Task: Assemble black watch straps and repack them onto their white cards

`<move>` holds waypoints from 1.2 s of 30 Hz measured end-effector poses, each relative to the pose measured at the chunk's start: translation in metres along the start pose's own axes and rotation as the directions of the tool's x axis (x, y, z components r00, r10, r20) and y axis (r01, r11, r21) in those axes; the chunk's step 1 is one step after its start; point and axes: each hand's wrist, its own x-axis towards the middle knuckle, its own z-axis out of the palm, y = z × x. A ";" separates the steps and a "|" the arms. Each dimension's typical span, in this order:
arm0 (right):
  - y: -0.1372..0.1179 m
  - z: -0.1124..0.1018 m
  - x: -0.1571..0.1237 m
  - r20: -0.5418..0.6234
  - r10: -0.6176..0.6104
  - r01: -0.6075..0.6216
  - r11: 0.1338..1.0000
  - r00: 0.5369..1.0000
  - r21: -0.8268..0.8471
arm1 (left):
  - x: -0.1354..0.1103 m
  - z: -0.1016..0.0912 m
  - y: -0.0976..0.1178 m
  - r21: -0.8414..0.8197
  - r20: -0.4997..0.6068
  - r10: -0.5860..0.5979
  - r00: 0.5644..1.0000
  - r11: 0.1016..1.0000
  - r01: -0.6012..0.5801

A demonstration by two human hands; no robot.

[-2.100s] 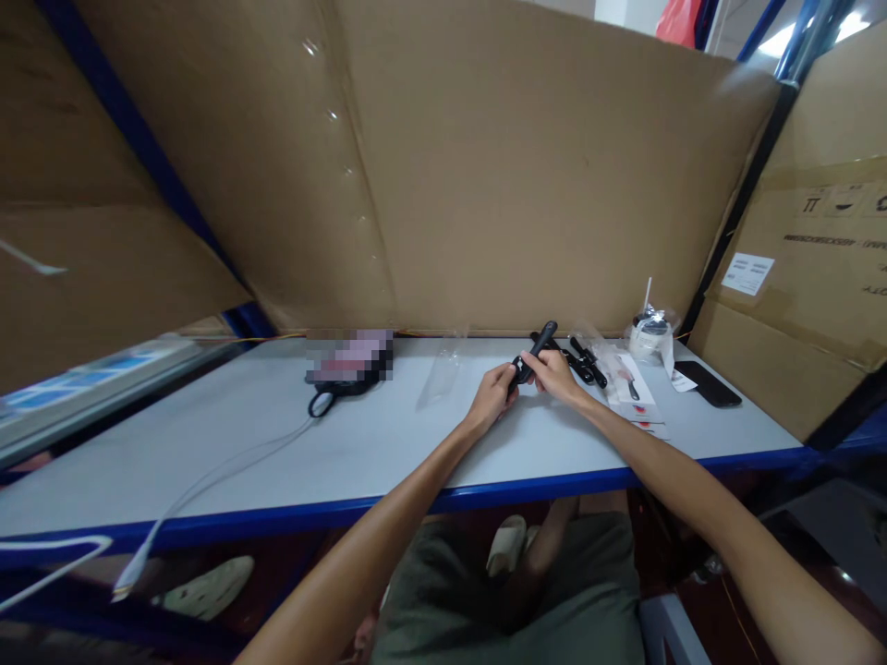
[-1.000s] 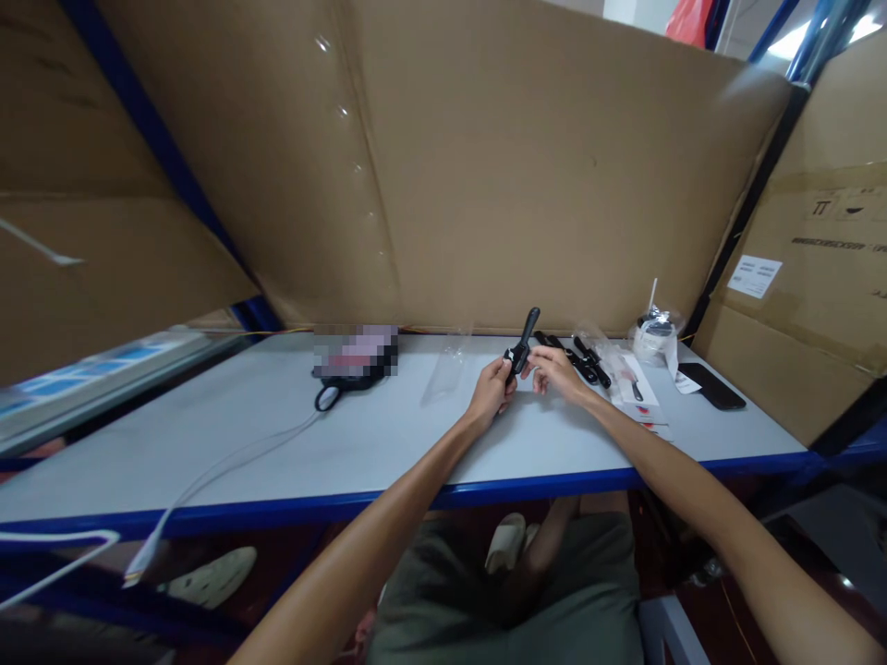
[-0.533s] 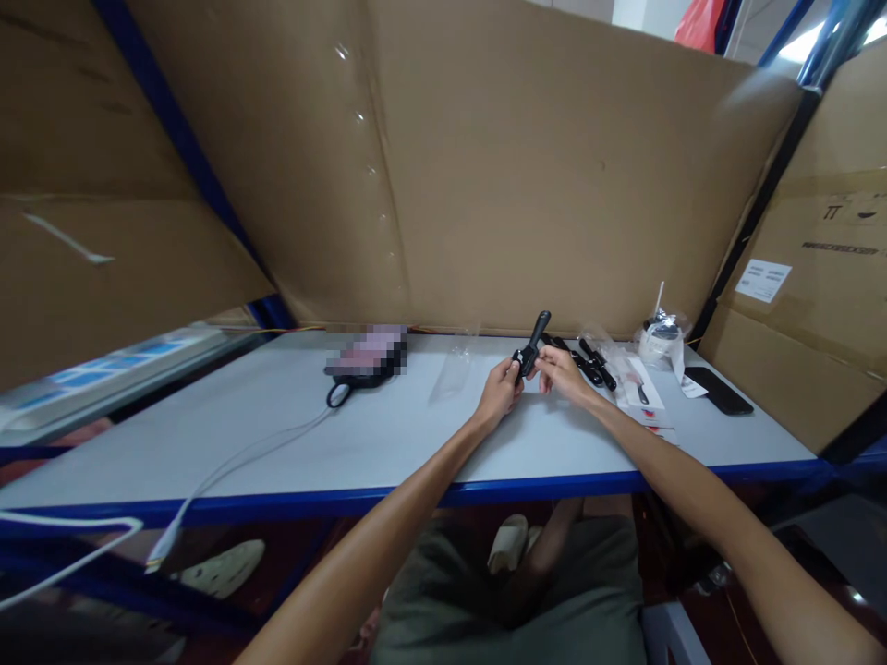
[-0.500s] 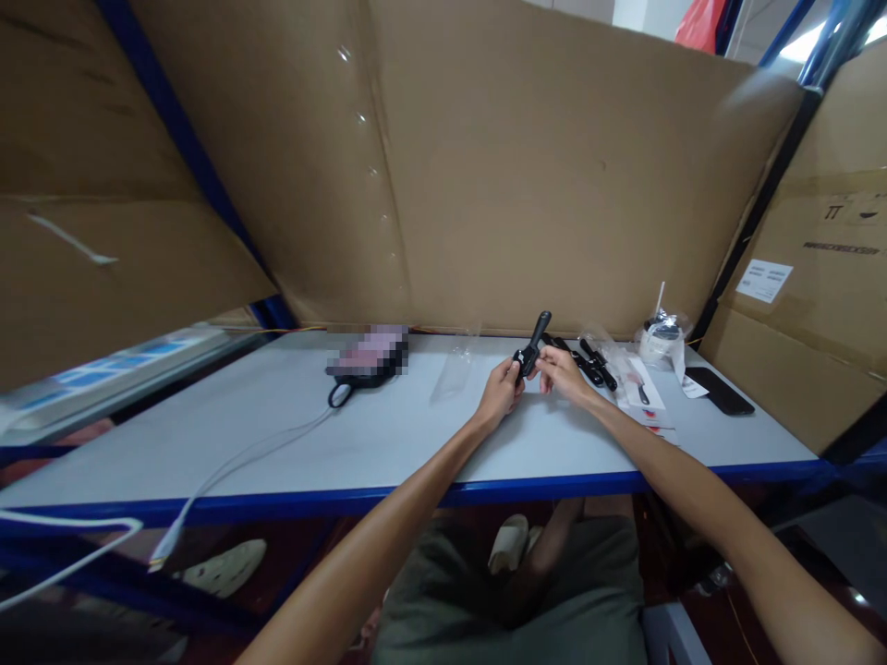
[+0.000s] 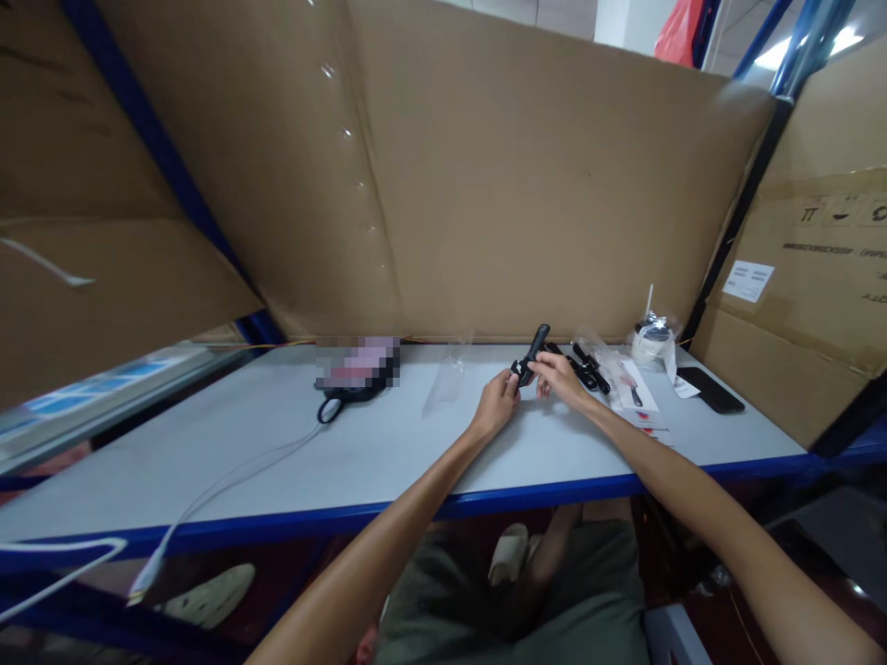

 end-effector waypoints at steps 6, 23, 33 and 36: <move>0.008 0.002 0.003 -0.106 -0.064 0.054 0.994 0.992 -0.093 | 0.000 0.002 0.000 0.020 0.004 0.006 1.000 1.000 -0.006; 0.009 0.010 -0.004 -0.175 -0.143 0.081 0.943 0.974 -0.323 | -0.002 -0.001 0.001 0.049 0.010 0.009 1.000 0.999 -0.009; 0.006 0.020 -0.007 -0.248 -0.106 -0.016 0.895 0.963 -0.446 | -0.002 -0.005 -0.006 0.126 0.061 0.055 0.997 0.990 -0.062; 0.008 0.020 -0.007 -0.259 -0.106 -0.021 0.895 0.960 -0.445 | -0.002 -0.003 -0.006 0.140 0.051 0.036 0.998 0.989 -0.043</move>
